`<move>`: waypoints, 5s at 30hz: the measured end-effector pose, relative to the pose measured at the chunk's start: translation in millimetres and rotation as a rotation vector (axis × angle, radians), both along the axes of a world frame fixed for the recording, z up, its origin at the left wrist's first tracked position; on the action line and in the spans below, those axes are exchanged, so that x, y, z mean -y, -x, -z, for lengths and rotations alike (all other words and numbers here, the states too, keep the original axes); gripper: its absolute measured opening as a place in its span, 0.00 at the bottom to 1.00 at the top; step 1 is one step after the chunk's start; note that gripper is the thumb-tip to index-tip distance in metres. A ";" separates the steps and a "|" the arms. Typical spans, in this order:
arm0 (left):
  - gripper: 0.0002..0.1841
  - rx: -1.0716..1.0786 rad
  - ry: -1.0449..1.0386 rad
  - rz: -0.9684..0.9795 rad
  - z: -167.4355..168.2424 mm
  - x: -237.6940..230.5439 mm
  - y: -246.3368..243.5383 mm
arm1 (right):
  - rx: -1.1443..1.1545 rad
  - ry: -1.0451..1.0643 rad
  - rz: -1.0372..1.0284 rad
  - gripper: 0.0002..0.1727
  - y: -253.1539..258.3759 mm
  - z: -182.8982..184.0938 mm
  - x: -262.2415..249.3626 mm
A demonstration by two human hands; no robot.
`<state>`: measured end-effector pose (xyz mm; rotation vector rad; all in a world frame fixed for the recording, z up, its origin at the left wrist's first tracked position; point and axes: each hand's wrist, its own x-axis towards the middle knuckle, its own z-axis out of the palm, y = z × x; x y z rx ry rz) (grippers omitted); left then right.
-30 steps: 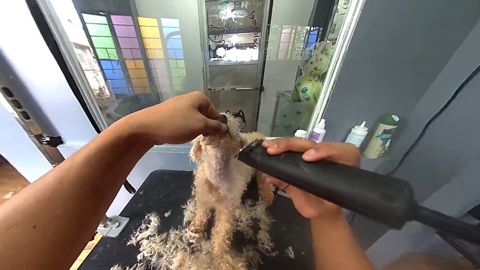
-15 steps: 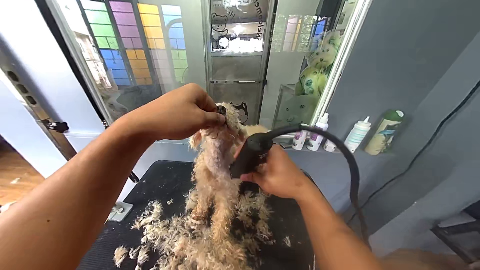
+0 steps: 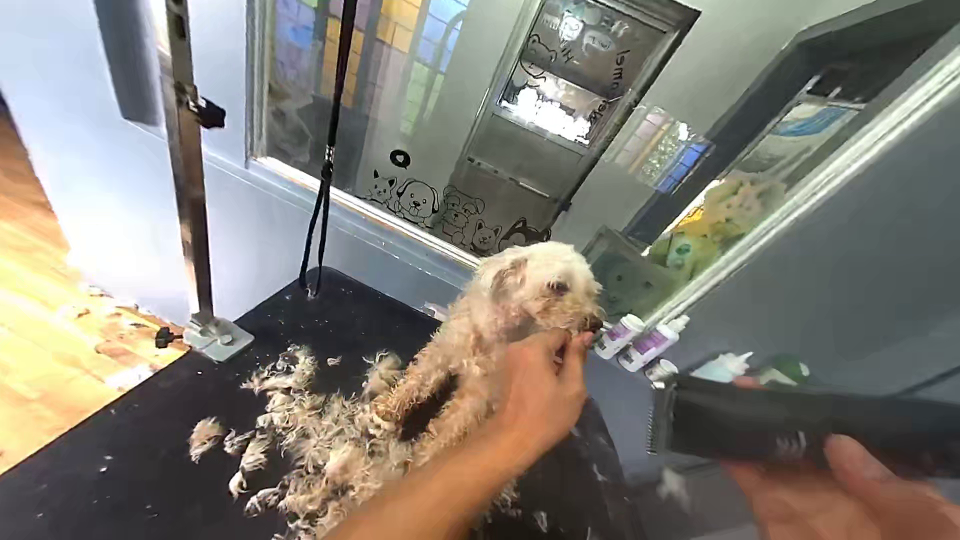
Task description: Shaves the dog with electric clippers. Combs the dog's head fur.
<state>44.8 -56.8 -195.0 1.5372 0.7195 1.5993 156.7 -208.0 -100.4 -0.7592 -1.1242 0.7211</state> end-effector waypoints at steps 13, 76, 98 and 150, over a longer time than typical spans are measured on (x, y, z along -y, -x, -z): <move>0.09 0.344 -0.540 -0.231 0.8 9.0 -55.5 | 1.283 -0.258 0.572 0.39 71.6 -41.5 -78.5; 0.10 0.258 -0.518 -0.147 -2.7 21.8 -66.2 | 2.527 0.416 0.047 0.24 165.3 -80.5 -175.0; 0.11 0.280 -0.482 -0.151 -10.9 23.3 -54.5 | 2.354 -0.225 -0.635 0.22 160.7 -118.6 -233.7; 0.04 0.518 -0.098 -0.134 -45.1 41.6 -48.7 | 2.314 0.087 -0.121 0.24 153.7 -102.8 -145.3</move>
